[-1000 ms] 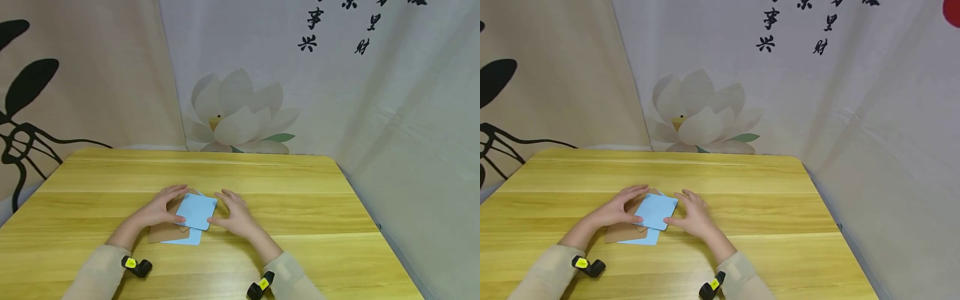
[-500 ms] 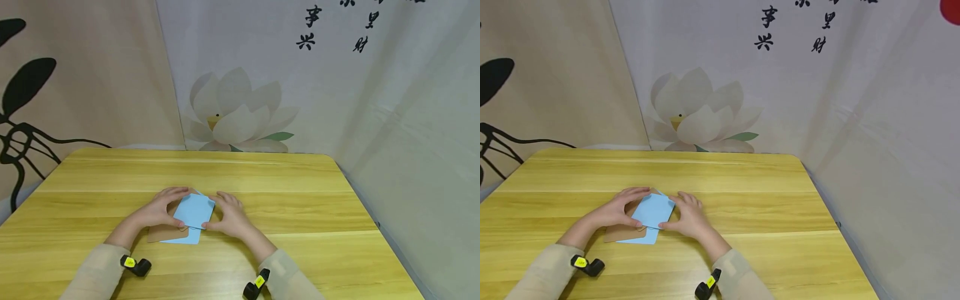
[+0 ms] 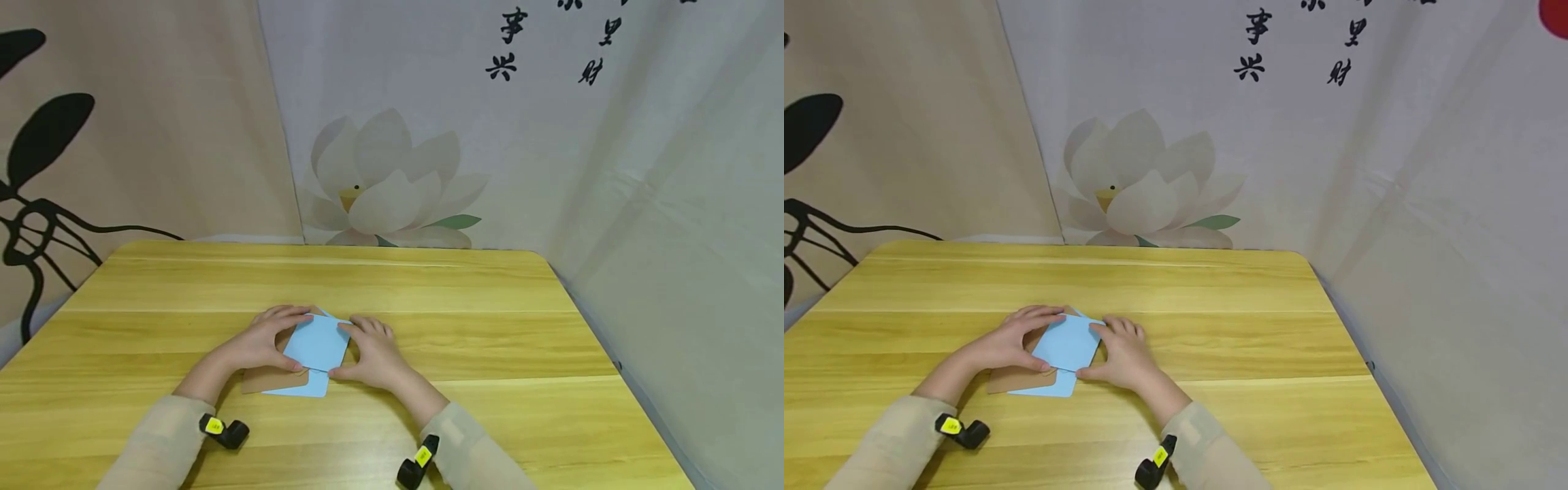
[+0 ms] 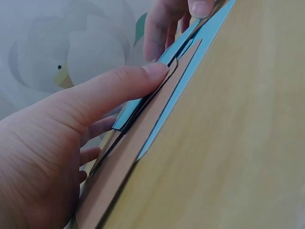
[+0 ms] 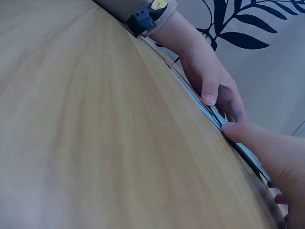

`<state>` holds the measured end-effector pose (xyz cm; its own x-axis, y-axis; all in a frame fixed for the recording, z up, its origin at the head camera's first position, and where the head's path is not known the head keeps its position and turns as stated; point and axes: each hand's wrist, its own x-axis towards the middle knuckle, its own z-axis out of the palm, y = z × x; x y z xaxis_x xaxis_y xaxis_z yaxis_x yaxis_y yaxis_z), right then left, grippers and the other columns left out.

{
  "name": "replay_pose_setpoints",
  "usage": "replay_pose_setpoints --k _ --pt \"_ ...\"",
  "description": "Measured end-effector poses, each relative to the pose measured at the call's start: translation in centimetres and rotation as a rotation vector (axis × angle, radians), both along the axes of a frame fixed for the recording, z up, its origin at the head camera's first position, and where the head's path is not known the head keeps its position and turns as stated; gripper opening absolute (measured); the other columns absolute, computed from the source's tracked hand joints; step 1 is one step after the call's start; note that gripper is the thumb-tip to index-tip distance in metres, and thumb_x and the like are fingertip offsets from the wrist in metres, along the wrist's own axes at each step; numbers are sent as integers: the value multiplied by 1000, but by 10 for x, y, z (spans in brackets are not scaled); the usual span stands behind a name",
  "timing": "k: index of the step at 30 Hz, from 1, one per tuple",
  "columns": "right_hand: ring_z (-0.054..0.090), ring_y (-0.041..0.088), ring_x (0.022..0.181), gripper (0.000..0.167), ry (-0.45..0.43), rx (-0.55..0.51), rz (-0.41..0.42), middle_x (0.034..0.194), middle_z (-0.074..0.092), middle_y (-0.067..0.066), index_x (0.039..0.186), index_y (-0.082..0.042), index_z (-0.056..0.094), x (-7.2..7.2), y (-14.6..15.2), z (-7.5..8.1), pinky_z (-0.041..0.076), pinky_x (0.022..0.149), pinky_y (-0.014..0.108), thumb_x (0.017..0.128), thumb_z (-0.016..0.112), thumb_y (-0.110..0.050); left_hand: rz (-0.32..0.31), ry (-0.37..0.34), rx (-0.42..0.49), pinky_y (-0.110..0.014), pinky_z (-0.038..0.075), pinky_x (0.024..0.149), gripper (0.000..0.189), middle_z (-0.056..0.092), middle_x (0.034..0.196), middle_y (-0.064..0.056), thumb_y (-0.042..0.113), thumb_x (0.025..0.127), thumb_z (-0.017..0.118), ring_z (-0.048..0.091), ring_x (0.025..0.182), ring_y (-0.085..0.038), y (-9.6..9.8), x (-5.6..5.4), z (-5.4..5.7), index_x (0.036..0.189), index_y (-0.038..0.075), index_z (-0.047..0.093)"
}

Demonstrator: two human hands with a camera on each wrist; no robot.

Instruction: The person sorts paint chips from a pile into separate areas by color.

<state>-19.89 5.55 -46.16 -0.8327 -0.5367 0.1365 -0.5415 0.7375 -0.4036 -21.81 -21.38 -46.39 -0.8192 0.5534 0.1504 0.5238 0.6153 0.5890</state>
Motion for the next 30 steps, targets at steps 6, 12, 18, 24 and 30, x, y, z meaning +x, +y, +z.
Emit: replay_pose_setpoints --k 6,12,18,24,30 --pt "32 29 134 82 -7 13 3 147 38 8 143 -18 47 0 -1 1 23 107 49 77 70 -61 13 2 0 -65 14 100 95 35 150 -12 56 66 81 23 135 -41 -1 1 0 141 8 49" --pt "31 27 135 81 9 2 20 148 37 8 143 -18 47 -4 1 3 23 108 49 77 69 -61 13 18 27 -65 12 101 92 36 150 -10 57 67 80 24 135 -38 0 1 3 139 8 51" --pt "29 26 137 81 15 -47 54 149 36 8 142 -17 48 -9 7 7 22 109 50 77 70 -59 32 51 25 -65 13 101 89 37 149 -10 56 68 80 24 134 -39 3 3 9 138 9 52" --pt "27 26 138 81 -36 -102 79 150 35 6 143 -18 47 -14 16 9 21 109 51 77 73 -56 51 88 10 -67 14 101 85 38 147 -12 55 70 79 25 134 -40 11 5 13 137 9 54" --pt "25 28 138 79 -75 -133 112 151 33 8 143 -17 46 -19 31 12 21 108 54 78 75 -50 70 119 15 -66 14 102 83 41 146 -13 55 71 79 26 134 -39 25 6 14 135 9 56"
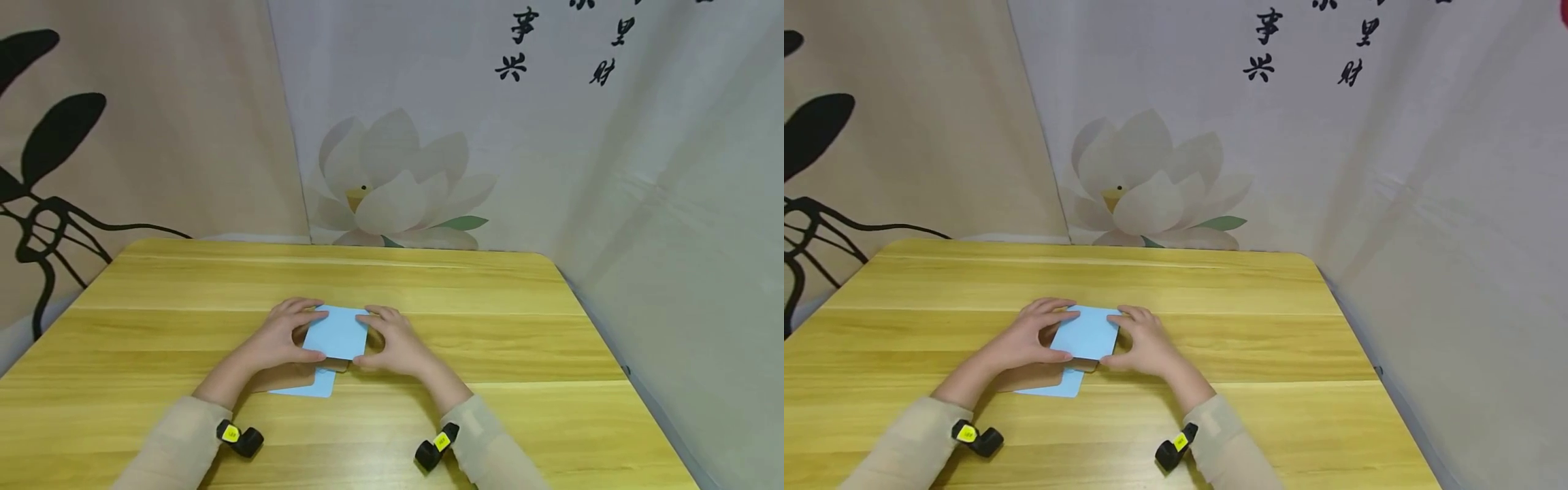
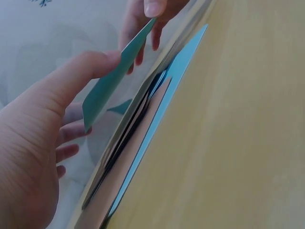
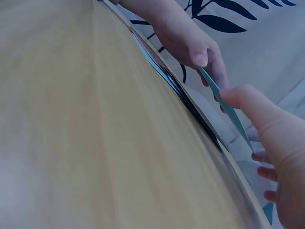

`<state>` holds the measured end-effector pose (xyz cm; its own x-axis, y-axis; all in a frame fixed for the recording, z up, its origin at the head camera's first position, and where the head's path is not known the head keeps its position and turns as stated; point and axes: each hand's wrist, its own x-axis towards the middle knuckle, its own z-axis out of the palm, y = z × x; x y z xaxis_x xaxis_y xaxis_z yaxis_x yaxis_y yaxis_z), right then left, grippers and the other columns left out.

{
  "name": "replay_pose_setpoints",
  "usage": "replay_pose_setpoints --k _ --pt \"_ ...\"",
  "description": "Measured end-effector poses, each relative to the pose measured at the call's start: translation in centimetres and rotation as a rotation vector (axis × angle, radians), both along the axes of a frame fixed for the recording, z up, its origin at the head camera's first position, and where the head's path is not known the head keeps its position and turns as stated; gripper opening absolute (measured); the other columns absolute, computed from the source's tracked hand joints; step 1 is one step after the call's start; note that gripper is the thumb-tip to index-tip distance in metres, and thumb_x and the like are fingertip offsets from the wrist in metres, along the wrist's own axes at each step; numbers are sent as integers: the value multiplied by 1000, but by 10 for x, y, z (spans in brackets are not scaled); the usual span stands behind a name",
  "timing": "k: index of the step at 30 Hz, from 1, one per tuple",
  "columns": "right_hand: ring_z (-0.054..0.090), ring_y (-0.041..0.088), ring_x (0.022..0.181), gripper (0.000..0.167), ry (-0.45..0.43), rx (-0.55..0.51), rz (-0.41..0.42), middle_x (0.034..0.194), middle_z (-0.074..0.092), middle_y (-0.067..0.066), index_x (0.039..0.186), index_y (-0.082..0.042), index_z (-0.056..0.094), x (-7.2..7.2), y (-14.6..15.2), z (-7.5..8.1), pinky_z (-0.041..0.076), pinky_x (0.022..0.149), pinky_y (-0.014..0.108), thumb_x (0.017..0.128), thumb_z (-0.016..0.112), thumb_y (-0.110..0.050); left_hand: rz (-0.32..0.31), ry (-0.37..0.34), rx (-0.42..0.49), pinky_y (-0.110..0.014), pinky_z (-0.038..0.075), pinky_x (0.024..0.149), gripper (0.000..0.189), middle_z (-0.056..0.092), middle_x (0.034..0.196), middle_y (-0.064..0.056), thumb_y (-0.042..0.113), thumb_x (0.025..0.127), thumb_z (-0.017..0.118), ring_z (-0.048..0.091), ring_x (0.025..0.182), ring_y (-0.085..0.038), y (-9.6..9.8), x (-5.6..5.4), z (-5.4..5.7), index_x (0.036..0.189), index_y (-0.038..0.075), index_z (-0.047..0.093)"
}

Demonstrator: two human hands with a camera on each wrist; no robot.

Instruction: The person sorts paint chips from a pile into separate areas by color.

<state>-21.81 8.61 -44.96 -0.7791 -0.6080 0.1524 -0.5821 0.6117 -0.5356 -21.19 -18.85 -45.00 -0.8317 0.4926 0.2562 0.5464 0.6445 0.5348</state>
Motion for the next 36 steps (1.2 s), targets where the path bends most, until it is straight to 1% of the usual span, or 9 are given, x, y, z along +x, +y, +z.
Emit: replay_pose_setpoints --k 4,9,15,21,25,30,33,36 --pt "23 28 138 79 -36 -15 15 152 31 9 144 -17 46 -3 11 1 22 107 54 78 77 -46 18 15 -1 -63 15 103 83 42 144 -11 57 70 78 28 134 -36 11 1 0 134 9 57" --pt "23 29 138 79 -61 -46 34 152 30 7 144 -17 46 -7 26 -1 23 106 56 77 78 -44 41 21 -5 -61 15 105 85 43 144 -10 60 69 77 29 133 -35 27 3 1 134 9 57" --pt "21 26 138 79 -109 -67 28 153 29 4 144 -20 46 -12 50 -2 28 104 54 75 80 -41 65 27 -26 -59 18 106 84 44 143 -9 61 68 77 31 133 -33 52 0 3 133 11 59" --pt "21 26 138 79 -136 -76 9 154 28 5 144 -20 46 -16 73 -1 28 104 56 74 81 -38 81 6 -44 -60 21 105 83 43 144 -9 59 69 77 31 133 -32 77 -5 4 134 12 58" --pt "20 27 139 79 -156 -82 -6 154 27 5 143 -19 47 -20 87 0 28 103 57 74 81 -35 70 4 -33 -60 23 104 82 43 144 -10 58 69 78 30 133 -33 93 -11 4 134 11 58" --pt "21 31 138 78 -125 -92 -13 153 28 8 143 -17 48 -27 101 0 27 103 58 73 82 -31 62 28 -54 -56 23 105 81 45 142 -10 57 69 79 32 132 -34 108 -22 2 133 11 59" --pt "21 32 138 78 -111 -79 -8 153 28 8 143 -16 48 -31 106 0 27 103 59 74 82 -31 69 18 -84 -55 21 106 81 45 142 -9 57 69 78 32 132 -33 114 -27 0 134 12 58" --pt "20 32 139 77 -110 -66 -9 154 27 7 143 -16 48 -35 110 -1 27 103 60 75 81 -33 80 4 -89 -55 20 107 82 44 143 -9 57 69 79 31 132 -34 118 -29 -1 134 12 58"
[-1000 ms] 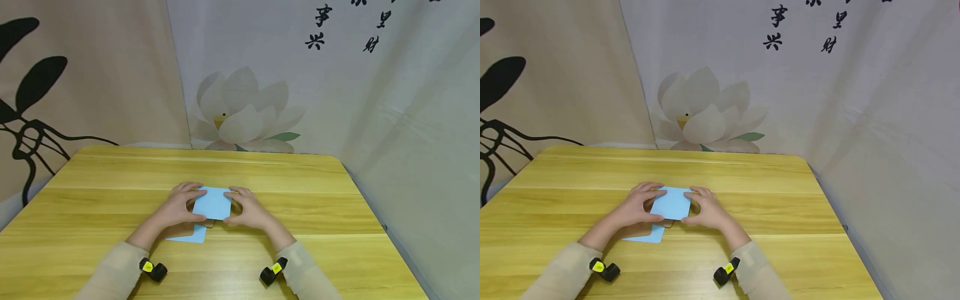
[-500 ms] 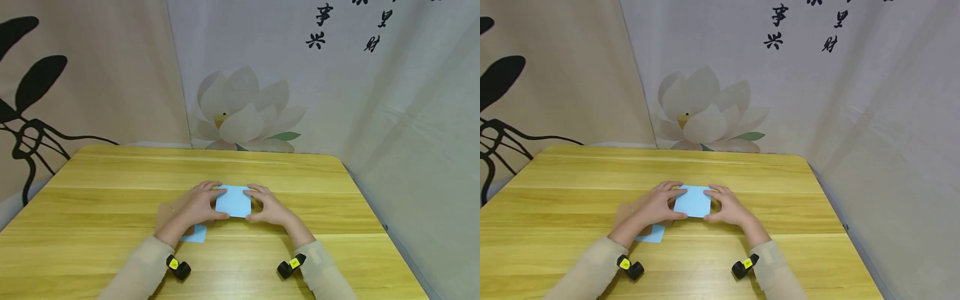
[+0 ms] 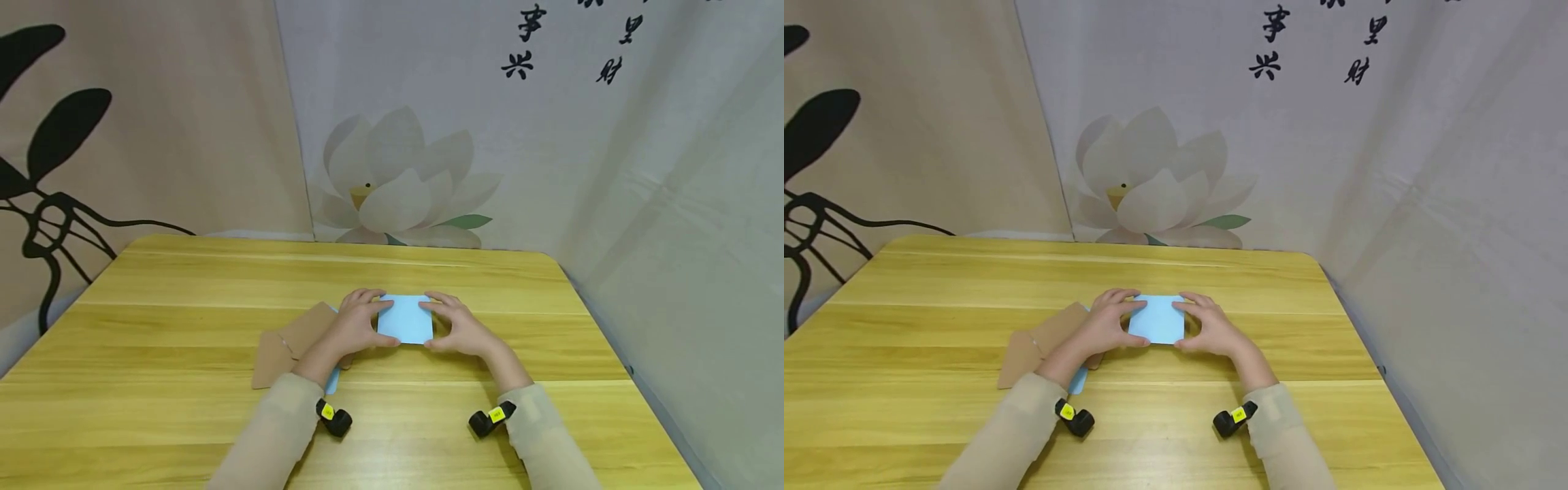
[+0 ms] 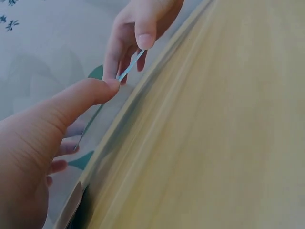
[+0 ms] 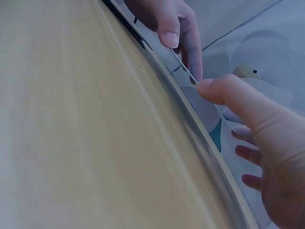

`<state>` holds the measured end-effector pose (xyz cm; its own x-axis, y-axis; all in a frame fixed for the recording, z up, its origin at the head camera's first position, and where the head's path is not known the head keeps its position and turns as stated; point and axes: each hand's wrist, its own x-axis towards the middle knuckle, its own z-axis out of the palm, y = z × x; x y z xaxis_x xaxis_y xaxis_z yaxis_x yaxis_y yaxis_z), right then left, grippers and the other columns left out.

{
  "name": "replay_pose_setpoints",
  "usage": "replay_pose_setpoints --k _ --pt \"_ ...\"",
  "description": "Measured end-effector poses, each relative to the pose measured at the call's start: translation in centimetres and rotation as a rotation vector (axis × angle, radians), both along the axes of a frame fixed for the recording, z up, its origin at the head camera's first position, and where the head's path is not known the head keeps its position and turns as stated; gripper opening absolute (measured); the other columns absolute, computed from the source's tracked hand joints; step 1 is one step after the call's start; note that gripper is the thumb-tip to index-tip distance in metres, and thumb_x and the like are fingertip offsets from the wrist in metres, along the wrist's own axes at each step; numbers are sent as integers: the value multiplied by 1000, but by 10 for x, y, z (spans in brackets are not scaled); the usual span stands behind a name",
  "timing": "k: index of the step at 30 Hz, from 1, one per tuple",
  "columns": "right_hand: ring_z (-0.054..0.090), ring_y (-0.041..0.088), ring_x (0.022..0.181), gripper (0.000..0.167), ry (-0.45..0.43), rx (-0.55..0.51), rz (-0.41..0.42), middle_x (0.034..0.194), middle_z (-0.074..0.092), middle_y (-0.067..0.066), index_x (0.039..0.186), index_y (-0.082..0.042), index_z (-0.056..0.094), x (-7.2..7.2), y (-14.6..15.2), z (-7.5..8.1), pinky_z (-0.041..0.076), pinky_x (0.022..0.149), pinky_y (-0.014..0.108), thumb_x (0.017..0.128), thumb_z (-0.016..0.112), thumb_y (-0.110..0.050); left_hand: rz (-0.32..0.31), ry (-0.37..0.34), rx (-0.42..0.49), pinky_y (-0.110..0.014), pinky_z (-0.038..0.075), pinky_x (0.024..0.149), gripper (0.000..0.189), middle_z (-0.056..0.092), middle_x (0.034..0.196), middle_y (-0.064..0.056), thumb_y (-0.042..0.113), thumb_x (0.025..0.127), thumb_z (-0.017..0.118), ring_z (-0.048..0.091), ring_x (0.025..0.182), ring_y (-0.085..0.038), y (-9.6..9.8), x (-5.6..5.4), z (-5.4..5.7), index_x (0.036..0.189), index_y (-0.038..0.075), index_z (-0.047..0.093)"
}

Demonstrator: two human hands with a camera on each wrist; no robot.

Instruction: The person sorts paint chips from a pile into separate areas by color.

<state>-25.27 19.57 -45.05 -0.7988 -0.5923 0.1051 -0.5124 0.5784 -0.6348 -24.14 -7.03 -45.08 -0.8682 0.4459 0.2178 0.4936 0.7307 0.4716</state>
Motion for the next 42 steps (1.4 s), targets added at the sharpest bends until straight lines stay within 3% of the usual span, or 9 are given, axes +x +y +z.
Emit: replay_pose_setpoints --k 7,19,27,42 --pt "18 31 140 77 -15 20 -17 155 26 4 143 -17 48 -5 5 -3 25 104 60 76 81 -34 -1 -27 -4 -52 15 109 83 40 146 -8 59 71 76 27 135 -32 6 -5 -5 137 13 55" --pt "18 33 140 76 -12 69 -25 154 28 6 142 -16 48 -7 4 -6 22 104 62 77 80 -36 1 -28 -38 -52 17 109 83 40 146 -8 60 72 75 28 134 -33 8 -9 -13 137 14 54" --pt "20 37 138 74 8 80 -12 152 30 11 142 -13 48 -7 3 -6 22 103 63 78 79 -36 0 -47 -69 -52 15 110 82 38 148 -9 58 73 75 26 135 -35 8 -9 -13 139 13 53" --pt "15 33 141 72 2 148 -14 154 26 7 145 -15 45 -6 5 -8 17 107 61 83 73 -38 -6 -69 -78 -51 12 111 82 34 151 -9 60 75 73 24 137 -34 7 -7 -11 139 13 52"
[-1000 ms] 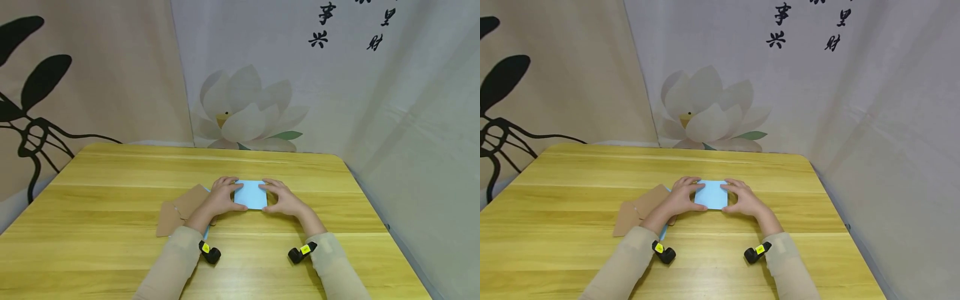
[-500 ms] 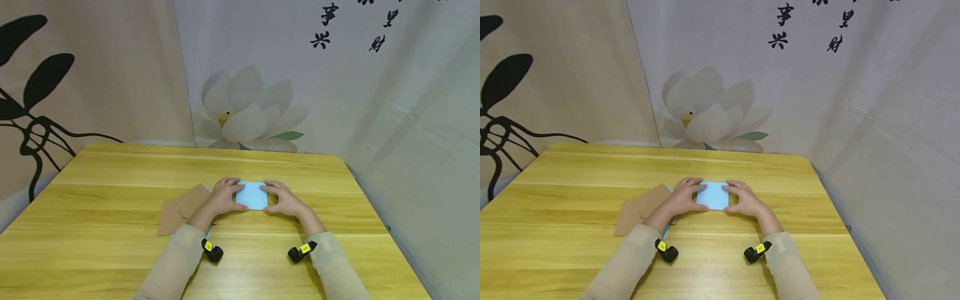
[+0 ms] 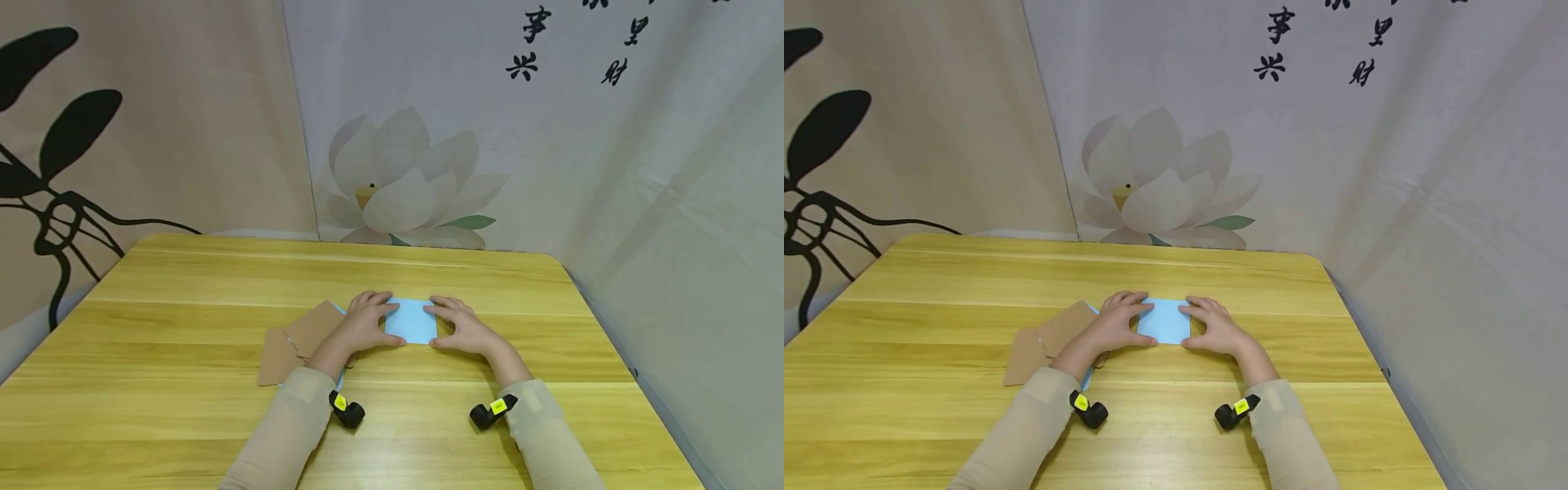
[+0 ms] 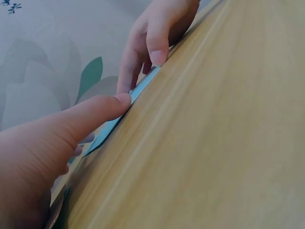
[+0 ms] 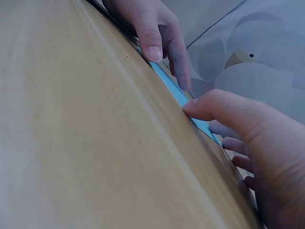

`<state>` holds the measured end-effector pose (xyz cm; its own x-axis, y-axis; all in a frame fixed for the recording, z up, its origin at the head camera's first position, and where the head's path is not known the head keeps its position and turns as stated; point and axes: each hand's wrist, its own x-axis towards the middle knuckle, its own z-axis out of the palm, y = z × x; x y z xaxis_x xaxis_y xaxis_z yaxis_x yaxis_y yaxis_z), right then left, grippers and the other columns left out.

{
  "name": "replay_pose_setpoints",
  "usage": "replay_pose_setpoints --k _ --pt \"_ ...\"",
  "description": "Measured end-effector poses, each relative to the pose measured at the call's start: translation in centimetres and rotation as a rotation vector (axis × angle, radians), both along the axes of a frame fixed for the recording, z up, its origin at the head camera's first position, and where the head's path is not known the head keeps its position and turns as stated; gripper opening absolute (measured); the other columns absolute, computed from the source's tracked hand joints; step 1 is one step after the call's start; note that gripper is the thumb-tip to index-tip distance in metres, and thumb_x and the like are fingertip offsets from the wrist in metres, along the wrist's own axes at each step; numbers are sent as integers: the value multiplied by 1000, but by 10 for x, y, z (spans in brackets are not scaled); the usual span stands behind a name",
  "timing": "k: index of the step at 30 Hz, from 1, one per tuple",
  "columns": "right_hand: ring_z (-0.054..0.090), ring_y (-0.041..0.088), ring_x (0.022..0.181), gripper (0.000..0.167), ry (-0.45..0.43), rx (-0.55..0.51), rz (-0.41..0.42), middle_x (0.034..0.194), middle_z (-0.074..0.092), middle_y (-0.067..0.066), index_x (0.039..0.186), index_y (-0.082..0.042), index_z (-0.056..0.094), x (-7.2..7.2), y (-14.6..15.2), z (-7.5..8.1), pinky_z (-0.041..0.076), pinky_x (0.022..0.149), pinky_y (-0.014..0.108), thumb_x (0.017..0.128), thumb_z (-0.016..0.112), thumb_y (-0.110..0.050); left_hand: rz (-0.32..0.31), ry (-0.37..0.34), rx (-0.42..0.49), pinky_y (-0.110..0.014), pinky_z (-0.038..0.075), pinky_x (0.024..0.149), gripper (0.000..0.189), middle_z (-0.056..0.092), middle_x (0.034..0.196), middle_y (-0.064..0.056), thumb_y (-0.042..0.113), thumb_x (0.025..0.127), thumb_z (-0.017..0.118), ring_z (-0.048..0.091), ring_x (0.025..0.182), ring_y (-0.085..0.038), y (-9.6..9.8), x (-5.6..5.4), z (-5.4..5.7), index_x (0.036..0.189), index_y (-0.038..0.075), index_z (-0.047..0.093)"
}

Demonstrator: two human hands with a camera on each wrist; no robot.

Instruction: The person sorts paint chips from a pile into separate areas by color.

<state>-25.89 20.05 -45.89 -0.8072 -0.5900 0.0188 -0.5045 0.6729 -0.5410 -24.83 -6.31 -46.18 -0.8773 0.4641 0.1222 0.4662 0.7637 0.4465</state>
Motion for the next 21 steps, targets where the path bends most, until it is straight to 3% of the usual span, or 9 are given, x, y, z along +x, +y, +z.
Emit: replay_pose_setpoints --k 11,21 --pt "19 34 140 75 101 -33 -35 153 30 6 143 -18 47 3 -3 0 14 107 60 80 73 -50 -29 24 63 -52 10 110 82 34 151 -6 59 75 72 23 138 -31 -3 4 3 140 13 51" --pt "24 30 137 80 187 -14 -86 150 34 10 142 -18 49 10 -13 4 14 108 53 77 71 -59 -76 98 101 -59 15 106 81 40 147 -11 56 75 74 30 134 -34 -27 12 10 138 9 53"
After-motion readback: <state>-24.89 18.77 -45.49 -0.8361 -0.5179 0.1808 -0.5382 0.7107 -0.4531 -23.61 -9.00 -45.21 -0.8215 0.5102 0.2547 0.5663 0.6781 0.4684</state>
